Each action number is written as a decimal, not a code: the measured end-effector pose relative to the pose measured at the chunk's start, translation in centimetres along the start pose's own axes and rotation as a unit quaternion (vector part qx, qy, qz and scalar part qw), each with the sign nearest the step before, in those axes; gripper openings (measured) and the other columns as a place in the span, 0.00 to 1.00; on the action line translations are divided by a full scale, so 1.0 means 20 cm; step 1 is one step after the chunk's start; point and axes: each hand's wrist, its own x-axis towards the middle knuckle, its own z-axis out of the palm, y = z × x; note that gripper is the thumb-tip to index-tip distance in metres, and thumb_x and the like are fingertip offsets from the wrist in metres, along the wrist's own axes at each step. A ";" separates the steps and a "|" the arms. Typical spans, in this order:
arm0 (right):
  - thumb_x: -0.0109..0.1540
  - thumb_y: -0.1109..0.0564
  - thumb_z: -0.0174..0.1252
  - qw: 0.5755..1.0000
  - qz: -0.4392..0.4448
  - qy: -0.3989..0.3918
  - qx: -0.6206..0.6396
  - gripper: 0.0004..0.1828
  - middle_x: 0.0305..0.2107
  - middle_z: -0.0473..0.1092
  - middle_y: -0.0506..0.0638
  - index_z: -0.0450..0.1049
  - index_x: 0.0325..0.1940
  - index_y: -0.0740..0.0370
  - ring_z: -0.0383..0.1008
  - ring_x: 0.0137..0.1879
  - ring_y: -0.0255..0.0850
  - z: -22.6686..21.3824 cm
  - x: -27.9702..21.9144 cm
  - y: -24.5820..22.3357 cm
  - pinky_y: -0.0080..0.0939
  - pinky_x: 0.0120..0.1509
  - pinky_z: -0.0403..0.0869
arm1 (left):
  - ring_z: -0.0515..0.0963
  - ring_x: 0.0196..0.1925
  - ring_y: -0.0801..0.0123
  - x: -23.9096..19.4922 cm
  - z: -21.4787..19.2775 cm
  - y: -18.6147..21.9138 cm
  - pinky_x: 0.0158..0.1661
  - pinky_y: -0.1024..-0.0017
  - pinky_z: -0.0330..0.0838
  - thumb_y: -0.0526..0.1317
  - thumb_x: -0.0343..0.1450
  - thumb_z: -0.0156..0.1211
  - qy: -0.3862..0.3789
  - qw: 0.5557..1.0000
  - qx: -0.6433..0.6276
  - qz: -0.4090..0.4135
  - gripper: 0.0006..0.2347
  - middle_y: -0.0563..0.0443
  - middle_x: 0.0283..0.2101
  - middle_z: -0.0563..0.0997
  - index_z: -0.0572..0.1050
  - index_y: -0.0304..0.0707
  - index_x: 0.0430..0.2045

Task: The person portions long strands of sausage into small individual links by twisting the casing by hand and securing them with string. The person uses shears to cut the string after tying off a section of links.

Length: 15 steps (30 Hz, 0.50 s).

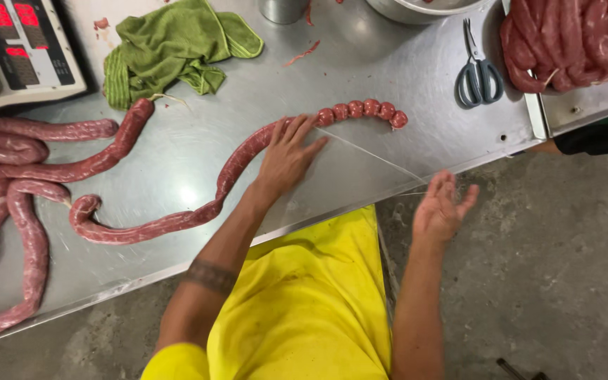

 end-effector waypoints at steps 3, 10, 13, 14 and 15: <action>0.67 0.61 0.57 0.911 -0.156 -0.104 -0.367 0.28 0.63 0.66 0.66 0.61 0.72 0.58 0.64 0.69 0.58 -0.51 -0.10 0.05 0.63 0.74 0.60 | 0.63 0.74 0.53 0.17 0.13 -0.16 0.71 0.53 0.54 0.38 0.73 0.55 -0.080 0.993 -0.087 -0.006 0.14 0.44 0.69 0.67 0.79 0.51 0.52; 0.64 0.66 0.51 0.902 0.378 0.051 0.200 0.22 0.56 0.74 0.70 0.71 0.63 0.64 0.78 0.49 0.46 -1.37 -0.62 -0.17 0.41 0.45 0.66 | 0.58 0.75 0.56 0.11 0.14 -0.23 0.71 0.52 0.51 0.40 0.72 0.53 -0.110 0.993 0.006 0.049 0.17 0.48 0.71 0.65 0.73 0.51 0.57; 0.63 0.72 0.47 0.791 0.078 0.206 0.571 0.27 0.62 0.70 0.79 0.67 0.67 0.61 0.78 0.44 0.47 -1.25 -0.23 -0.15 0.28 0.29 0.66 | 0.58 0.73 0.53 0.16 0.07 -0.25 0.69 0.52 0.52 0.41 0.72 0.57 -0.116 0.991 -0.033 0.052 0.19 0.45 0.70 0.64 0.69 0.49 0.59; 0.63 0.74 0.46 0.769 0.047 0.211 0.601 0.29 0.64 0.69 0.82 0.66 0.68 0.60 0.77 0.42 0.47 -1.20 0.00 -0.15 0.24 0.24 0.66 | 0.60 0.71 0.52 0.14 0.04 -0.25 0.67 0.53 0.55 0.40 0.68 0.60 -0.091 0.992 -0.074 0.055 0.24 0.42 0.69 0.66 0.67 0.46 0.61; 0.70 0.72 0.47 0.827 0.046 0.122 0.547 0.39 0.65 0.67 0.71 0.53 0.83 0.46 0.67 0.28 0.32 -1.09 0.18 -0.11 0.22 0.29 0.63 | 0.62 0.69 0.50 0.11 0.01 -0.26 0.64 0.53 0.58 0.38 0.65 0.63 -0.066 0.990 -0.112 0.059 0.29 0.40 0.68 0.67 0.65 0.42 0.64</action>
